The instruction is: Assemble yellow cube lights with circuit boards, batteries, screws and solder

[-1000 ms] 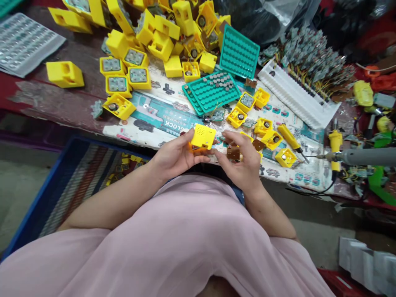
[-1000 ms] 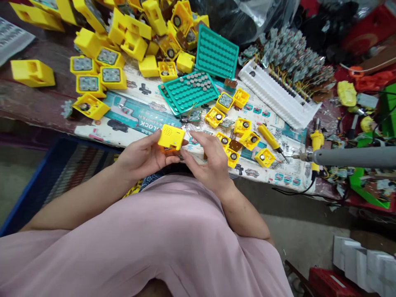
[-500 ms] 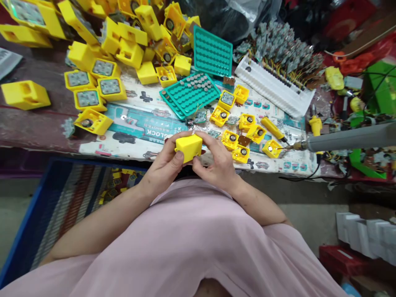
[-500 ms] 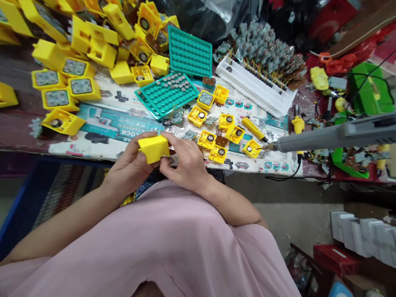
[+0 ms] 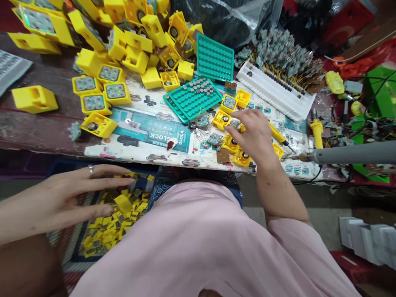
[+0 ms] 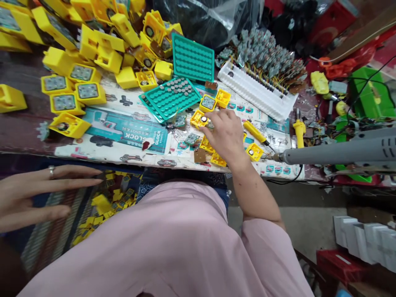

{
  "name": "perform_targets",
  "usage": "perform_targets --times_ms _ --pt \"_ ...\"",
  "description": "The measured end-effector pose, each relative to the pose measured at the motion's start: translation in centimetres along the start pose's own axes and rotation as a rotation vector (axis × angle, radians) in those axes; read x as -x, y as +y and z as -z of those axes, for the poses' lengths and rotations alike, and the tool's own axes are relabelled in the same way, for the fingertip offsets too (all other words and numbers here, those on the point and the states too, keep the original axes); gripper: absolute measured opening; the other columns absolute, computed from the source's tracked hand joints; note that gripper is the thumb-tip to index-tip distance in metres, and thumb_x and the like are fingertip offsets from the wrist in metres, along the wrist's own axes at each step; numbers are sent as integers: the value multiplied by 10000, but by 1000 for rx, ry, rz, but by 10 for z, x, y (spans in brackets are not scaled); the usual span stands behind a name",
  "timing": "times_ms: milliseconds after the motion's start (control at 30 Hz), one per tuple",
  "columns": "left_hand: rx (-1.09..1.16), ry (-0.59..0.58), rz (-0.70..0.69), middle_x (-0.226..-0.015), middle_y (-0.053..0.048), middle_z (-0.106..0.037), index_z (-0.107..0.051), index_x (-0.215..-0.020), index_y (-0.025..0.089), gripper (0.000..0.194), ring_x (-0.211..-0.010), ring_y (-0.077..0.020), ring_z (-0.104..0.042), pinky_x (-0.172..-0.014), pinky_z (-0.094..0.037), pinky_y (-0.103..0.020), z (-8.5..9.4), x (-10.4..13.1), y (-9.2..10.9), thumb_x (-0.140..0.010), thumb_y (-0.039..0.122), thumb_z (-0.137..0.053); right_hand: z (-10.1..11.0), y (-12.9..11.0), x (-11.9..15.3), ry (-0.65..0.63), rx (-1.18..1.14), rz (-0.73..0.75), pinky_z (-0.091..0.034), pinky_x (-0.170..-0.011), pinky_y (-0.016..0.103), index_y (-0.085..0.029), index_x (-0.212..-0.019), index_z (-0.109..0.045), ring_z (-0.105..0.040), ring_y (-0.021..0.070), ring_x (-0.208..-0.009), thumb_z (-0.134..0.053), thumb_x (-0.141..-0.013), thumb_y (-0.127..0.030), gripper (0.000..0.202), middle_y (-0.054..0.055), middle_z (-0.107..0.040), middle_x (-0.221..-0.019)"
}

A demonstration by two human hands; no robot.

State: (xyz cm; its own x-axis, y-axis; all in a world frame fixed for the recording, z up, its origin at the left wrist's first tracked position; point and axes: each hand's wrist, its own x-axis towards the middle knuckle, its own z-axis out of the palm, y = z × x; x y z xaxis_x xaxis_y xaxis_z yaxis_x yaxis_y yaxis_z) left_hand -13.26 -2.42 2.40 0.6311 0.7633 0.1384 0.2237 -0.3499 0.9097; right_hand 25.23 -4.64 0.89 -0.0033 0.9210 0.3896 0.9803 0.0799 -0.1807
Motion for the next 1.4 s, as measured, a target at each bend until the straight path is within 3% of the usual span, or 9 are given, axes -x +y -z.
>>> perform_targets --times_ms 133,267,500,667,833,1067,1167,1300,1400 --pt "-114 -62 4 -908 -39 -764 -734 -1076 256 259 -870 -211 -707 -750 -578 -305 -10 -17 -6 -903 403 -608 -17 5 -15 -140 102 -36 -473 -923 530 -208 -1195 -644 -596 336 -1028 -709 -808 -495 485 107 -714 -986" --pt "-181 -190 -133 -919 18 -774 -734 -1009 275 169 -762 -136 -718 -678 -556 -206 -20 -34 -16 -888 232 -624 -8 -5 -13 -62 43 21 -465 -978 544 -208 -1298 -556 -599 324 -1088 -658 -857 -421 501 124 -675 -1135" --pt "-93 68 -101 -986 -18 -752 -720 -1037 260 169 -909 -166 -708 -796 -562 -263 -55 -57 -21 -894 264 -630 20 -14 -7 113 -423 -149 -541 -982 490 -251 -1316 -512 -661 262 -1106 -652 -866 -502 534 113 -666 -1221" --pt "212 42 -30 -1453 -144 -520 -433 -1455 262 591 -1199 -234 -631 -803 -590 -281 -88 -75 -16 -903 342 -629 26 -30 -9 -273 -1045 -530 -610 -637 308 -214 -1067 -626 -724 175 -704 -572 -819 -695 544 34 -723 -819" --pt "332 -21 -50 -1564 -127 -411 -246 -1552 336 843 -1373 -288 -497 -982 -545 -376 -102 -83 -18 -851 511 -681 20 -55 1 -607 -1416 -740 -576 -498 251 -191 -877 -639 -681 155 -558 -665 -722 -704 537 0 -664 -630" --pt "364 -67 -105 -1606 -90 -363 -307 -1541 349 817 -1487 -304 -339 -1156 -407 -457 -85 -71 -17 -845 619 -638 22 -67 8 -1017 -1325 -433 -550 -526 197 -171 -773 -679 -631 91 -571 -608 -832 -657 494 -8 -656 -653" --pt "219 -265 -121 -1563 -108 -432 -379 -1519 293 770 -1418 -307 -448 -1160 -400 -449 -77 -67 -2 -842 476 -696 27 -75 1 -1089 -1176 -218 -514 -532 178 -170 -762 -679 -609 76 -561 -509 -916 -617 502 -15 -641 -625" --pt "338 -329 77 -1285 -124 -676 -458 -1462 197 668 -1071 -253 -695 -862 -582 -334 -81 -68 2 -861 396 -669 31 -75 -16 -945 -1022 -95 -485 -539 200 -187 -936 -712 -619 87 -565 -483 -948 -572 449 -20 -664 -663" --pt "646 -226 336 -1068 -105 -745 -529 -1370 162 633 -857 -221 -738 -648 -580 -262 -85 -71 -4 -833 455 -692 20 -50 -44 -521 -667 -66 -461 -582 241 -189 -915 -735 -586 106 -591 -566 -922 -501 355 -2 -678 -686"
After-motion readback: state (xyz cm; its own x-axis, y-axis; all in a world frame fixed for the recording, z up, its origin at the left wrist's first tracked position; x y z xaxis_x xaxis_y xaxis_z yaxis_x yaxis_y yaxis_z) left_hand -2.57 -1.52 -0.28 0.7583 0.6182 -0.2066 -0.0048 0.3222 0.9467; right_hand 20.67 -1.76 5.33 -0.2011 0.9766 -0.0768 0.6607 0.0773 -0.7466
